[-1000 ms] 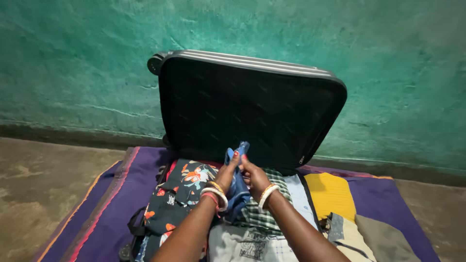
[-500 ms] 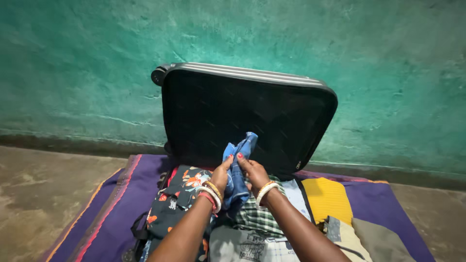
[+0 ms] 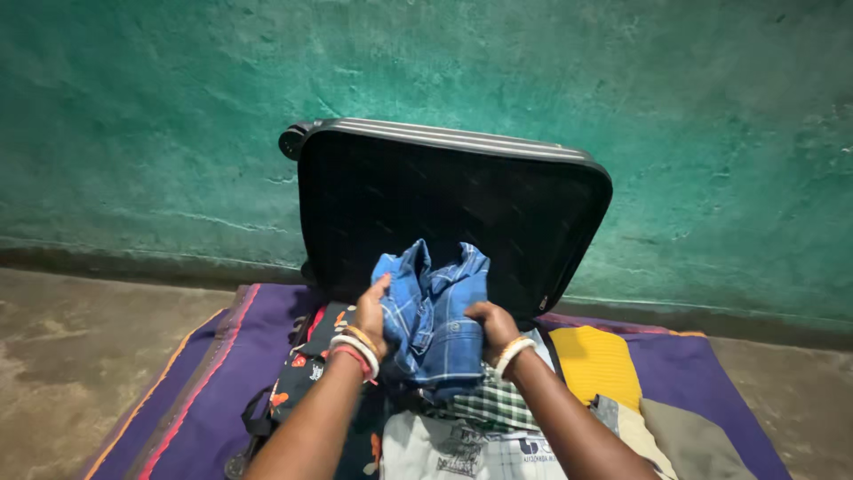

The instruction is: The person opens a suitcase and removes a yellow shirt, a beige shirt, and a blue checkered shirt, placing them on a mat one by one.

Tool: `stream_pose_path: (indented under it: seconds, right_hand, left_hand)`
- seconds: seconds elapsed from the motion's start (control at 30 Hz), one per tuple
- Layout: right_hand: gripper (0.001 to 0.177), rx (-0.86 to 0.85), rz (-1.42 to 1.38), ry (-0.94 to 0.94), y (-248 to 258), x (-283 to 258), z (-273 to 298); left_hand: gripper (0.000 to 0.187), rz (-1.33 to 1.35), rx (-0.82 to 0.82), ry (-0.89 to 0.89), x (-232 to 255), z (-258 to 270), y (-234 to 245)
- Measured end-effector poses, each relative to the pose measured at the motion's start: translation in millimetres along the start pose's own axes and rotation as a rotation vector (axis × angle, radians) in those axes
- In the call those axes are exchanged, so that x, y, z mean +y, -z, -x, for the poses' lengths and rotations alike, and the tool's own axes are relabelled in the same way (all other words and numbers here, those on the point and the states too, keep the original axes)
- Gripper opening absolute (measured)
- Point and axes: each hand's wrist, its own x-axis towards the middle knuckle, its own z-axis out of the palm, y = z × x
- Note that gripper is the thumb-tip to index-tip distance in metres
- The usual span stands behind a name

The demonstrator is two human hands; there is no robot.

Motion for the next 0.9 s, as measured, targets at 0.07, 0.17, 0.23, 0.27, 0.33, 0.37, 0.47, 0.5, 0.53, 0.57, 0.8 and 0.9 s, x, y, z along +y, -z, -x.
stream_pose_path:
  seconds: [0.07,0.17,0.23,0.27,0.33,0.37,0.47,0.5,0.53,0.57,0.8,0.9]
  right_hand:
    - [0.018,-0.020,-0.099,-0.053,10,-3,0]
    - [0.023,0.028,-0.120,-0.084,24,-10,9]
    - [0.028,-0.021,-0.180,-0.085,36,-14,9]
    - [0.030,-0.045,-0.210,-0.085,44,-14,8]
    - [0.030,-0.052,-0.237,-0.045,60,-15,8]
    - [0.031,-0.056,-0.250,-0.025,66,-15,7]
    - [0.037,-0.032,-0.229,0.039,76,-18,7]
    - [0.037,-0.055,-0.238,0.046,78,-19,6]
    - [0.037,-0.078,-0.246,0.051,79,-21,6]
    - [0.037,-0.100,-0.255,0.057,79,-21,7]
    - [0.041,-0.130,-0.275,0.122,71,-29,10]
    - [0.042,-0.142,-0.283,0.168,62,-36,14]
  left_hand:
    - [0.055,0.042,-0.035,-0.052,8,3,5]
    - [0.056,0.124,0.002,0.016,24,14,2]
    - [0.059,0.162,-0.037,0.026,38,31,0]
    - [0.060,0.181,-0.057,0.032,44,39,-1]
    - [0.062,0.179,-0.081,0.018,54,52,-4]
    - [0.063,0.178,-0.092,0.010,58,56,-4]
    - [0.061,0.223,-0.126,-0.071,63,63,-2]
    - [0.063,0.235,-0.142,-0.081,64,64,-2]
    - [0.065,0.248,-0.156,-0.090,63,66,-1]
    - [0.067,0.261,-0.171,-0.100,63,69,-1]
    - [0.075,0.318,-0.146,-0.194,60,63,18]
    - [0.074,0.251,-0.149,-0.325,59,60,23]
